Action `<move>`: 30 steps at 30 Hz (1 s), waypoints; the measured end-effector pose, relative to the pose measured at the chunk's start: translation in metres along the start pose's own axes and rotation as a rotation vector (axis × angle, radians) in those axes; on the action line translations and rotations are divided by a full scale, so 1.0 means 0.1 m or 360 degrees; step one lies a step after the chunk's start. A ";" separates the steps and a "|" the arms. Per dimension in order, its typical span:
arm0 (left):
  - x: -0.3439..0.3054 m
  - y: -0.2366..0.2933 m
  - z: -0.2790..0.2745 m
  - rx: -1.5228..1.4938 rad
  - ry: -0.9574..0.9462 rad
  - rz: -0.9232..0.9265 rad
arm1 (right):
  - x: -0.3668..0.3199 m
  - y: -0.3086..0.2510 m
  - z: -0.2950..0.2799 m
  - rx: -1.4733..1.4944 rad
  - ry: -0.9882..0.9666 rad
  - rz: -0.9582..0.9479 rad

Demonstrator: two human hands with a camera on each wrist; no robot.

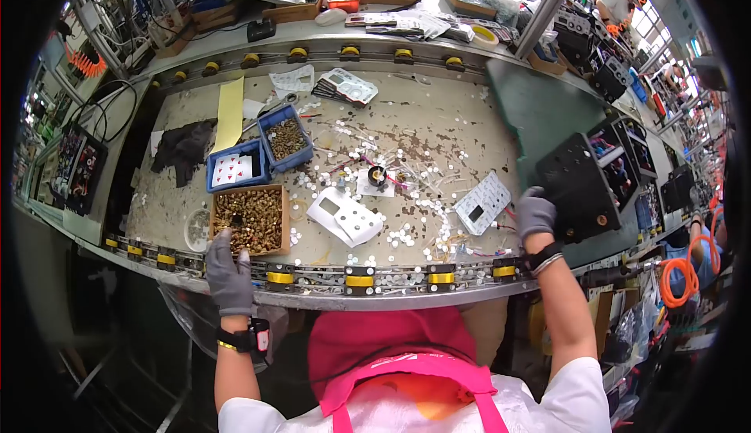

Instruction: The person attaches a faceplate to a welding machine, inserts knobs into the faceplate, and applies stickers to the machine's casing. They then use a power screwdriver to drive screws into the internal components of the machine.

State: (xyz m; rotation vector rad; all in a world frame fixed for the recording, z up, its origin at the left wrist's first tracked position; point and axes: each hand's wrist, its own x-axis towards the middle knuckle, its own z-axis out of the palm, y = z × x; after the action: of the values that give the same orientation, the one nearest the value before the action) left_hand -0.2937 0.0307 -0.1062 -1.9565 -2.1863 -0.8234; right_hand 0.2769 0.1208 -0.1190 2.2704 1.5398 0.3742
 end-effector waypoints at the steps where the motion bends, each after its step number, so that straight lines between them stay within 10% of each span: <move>1: -0.01 -0.02 0.02 -0.0004 0.0011 0.0017 | -0.08 -0.23 -0.06 0.0059 0.0019 -0.0070; 8: 0.02 -0.04 -0.02 0.0002 -0.0092 0.0049 | -1.22 -1.45 -1.25 0.0321 0.0418 -0.1031; 12: 0.13 -0.07 -0.07 -0.0028 -0.0131 0.0110 | -1.77 -1.23 -1.73 0.1345 0.0350 -0.1825; 18: 0.85 -0.17 -0.07 -0.0184 -0.0217 -0.0089 | -2.03 -0.72 -2.07 0.1484 0.0985 -0.2125; 22: 1.14 0.33 -0.10 -0.1027 -0.0091 0.0266 | -2.03 -0.37 -1.86 0.1603 0.1181 -0.1719; 28: 0.61 1.73 -0.52 -0.1010 0.0138 0.0322 | -2.34 0.58 -1.21 0.2161 0.0832 -0.0555; 30: 0.46 2.24 -0.64 -0.0610 0.0633 0.1021 | -2.58 0.81 -1.00 0.2399 0.0823 -0.0114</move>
State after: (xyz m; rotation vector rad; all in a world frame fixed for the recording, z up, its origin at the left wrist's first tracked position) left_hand -0.1080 0.0505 0.0405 -2.2012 -1.1362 -1.4066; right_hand 0.2077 -0.1305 0.0035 3.2465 2.7426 -0.4855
